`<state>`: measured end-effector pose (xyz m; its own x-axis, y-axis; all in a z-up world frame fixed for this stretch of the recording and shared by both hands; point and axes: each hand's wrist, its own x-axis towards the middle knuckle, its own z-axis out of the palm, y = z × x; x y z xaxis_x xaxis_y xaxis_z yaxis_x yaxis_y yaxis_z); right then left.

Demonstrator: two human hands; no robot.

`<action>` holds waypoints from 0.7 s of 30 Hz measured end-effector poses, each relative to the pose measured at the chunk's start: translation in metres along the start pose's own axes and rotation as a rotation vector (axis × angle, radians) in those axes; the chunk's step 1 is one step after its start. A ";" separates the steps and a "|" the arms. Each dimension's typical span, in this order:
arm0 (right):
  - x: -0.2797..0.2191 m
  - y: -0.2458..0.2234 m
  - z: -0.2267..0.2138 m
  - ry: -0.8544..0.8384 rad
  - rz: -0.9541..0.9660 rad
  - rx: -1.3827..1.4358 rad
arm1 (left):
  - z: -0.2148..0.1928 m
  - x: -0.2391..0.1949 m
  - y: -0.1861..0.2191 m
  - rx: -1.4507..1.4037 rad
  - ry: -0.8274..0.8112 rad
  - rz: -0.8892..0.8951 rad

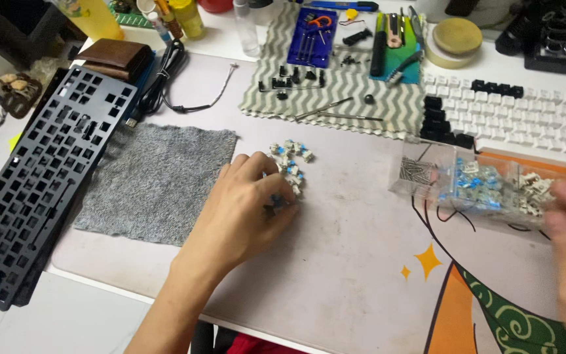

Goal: The person uses a small metal tool to adjust the internal components of several mechanical keyboard switches. They pick up switches from a pile on the desk, perform the adjustment, and place them into a clear compartmentalized container.

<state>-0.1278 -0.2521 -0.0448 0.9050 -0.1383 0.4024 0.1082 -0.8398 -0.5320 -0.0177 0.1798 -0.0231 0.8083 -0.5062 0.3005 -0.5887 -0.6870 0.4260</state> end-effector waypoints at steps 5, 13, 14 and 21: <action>-0.009 -0.055 0.007 -0.030 -0.170 -0.086 | 0.009 -0.003 -0.003 -0.001 0.018 -0.001; 0.004 -0.104 0.021 -0.365 -0.352 0.131 | 0.011 -0.008 0.006 0.118 -0.016 0.026; 0.007 -0.111 0.026 -0.357 -0.349 0.118 | 0.011 -0.010 0.006 0.111 -0.011 0.037; -0.001 -0.101 0.046 -0.467 -0.207 0.315 | 0.019 -0.010 0.001 0.158 -0.063 0.044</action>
<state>-0.1211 -0.1428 -0.0261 0.9294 0.3168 0.1897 0.3540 -0.6188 -0.7013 -0.0267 0.1742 -0.0423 0.7823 -0.5660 0.2600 -0.6218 -0.7341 0.2728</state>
